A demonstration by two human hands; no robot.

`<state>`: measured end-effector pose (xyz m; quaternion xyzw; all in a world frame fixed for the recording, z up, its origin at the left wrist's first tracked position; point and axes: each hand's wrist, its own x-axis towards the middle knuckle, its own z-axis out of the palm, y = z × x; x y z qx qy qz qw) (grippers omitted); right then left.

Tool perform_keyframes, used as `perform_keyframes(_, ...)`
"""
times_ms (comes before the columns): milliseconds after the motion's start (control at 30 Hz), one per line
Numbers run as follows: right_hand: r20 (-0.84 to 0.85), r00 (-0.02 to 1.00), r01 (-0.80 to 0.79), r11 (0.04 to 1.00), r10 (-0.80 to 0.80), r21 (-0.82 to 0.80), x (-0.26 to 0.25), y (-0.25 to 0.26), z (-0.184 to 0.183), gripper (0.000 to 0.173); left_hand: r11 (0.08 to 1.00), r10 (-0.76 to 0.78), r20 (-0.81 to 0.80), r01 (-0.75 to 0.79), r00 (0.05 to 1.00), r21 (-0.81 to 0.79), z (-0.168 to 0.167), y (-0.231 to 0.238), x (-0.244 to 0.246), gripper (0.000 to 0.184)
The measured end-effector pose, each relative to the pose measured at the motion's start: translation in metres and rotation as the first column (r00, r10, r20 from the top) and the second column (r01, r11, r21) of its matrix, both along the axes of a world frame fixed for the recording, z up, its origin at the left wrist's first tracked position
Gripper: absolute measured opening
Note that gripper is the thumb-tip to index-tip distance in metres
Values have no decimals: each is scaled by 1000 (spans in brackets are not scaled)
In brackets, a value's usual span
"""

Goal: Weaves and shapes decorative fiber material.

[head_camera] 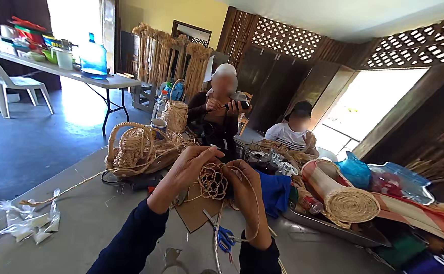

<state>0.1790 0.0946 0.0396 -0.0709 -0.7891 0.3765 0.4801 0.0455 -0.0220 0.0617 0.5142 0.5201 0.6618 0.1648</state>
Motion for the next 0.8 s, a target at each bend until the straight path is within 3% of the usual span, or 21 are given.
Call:
perform_keyframes(267, 35, 999, -26, 1000, 26, -8, -4, 1, -5, 6, 999, 28, -312, -17, 950, 37, -4, -1, -10, 13)
perform_keyframes(400, 46, 998, -32, 999, 31, 9, -3, -1, -3, 7, 997, 52, -359, -68, 932, -34, -3, -3, -6, 10)
perform_keyframes(800, 76, 977, -189, 974, 199, -126, 7, -2, 5, 4, 995, 98, -406, -98, 908, 21, -6, -6, -5, 9)
